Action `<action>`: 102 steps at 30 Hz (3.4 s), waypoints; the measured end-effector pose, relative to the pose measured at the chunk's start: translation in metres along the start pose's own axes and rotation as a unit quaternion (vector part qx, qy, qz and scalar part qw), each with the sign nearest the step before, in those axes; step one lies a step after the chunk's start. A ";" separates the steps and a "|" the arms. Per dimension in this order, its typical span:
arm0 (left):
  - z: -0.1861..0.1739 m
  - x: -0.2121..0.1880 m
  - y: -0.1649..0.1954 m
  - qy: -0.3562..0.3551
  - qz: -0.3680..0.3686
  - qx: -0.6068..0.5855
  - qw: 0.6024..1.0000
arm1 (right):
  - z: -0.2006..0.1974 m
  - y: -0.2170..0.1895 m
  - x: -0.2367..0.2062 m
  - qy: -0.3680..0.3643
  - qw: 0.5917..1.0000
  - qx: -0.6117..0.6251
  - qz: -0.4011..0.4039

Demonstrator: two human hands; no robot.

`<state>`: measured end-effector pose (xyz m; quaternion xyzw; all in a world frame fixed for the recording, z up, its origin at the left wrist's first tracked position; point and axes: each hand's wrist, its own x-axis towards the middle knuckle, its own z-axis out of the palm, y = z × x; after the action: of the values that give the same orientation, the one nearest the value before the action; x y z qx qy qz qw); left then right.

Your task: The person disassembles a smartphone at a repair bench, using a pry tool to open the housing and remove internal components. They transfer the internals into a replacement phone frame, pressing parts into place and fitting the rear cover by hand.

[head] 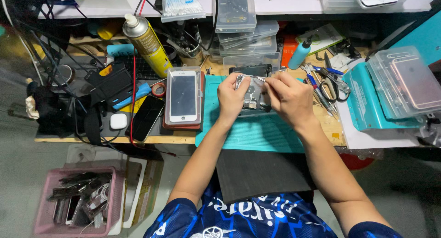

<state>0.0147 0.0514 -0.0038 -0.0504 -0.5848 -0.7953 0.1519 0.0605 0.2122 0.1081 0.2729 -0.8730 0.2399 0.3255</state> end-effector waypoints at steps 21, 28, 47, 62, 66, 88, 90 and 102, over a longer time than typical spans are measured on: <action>-0.019 0.008 -0.017 -0.011 -0.052 -0.001 0.999 | 0.003 0.032 -0.010 -0.143 0.988 0.055 0.027; -0.019 0.007 -0.022 -0.033 -0.118 -0.023 0.992 | -0.003 0.031 -0.005 -0.173 0.981 0.082 0.036; -0.014 -0.004 -0.001 -0.132 -0.244 -0.183 0.943 | 0.022 0.046 -0.005 -0.128 0.987 0.087 0.047; -0.017 -0.004 0.014 -0.155 -0.252 -0.207 0.933 | 0.028 0.036 0.003 -0.117 0.991 0.058 0.030; -0.016 -0.006 0.015 -0.150 -0.255 -0.200 0.934 | 0.029 0.035 0.004 -0.121 0.991 0.050 0.034; -0.015 -0.001 -0.046 -0.108 -0.079 -0.024 0.991 | 0.035 0.028 0.002 -0.139 0.988 0.020 0.061; -0.016 -0.003 -0.045 -0.097 -0.088 -0.017 0.991 | 0.034 0.028 0.001 -0.135 0.989 0.025 0.062; -0.014 -0.005 -0.013 -0.099 -0.076 -0.020 0.992 | 0.023 0.037 0.004 -0.098 0.985 0.122 0.070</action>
<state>0.0165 0.0424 -0.0217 -0.0875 -0.5833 -0.8069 0.0315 0.0242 0.2243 0.0864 0.2713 -0.8818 0.3386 0.1847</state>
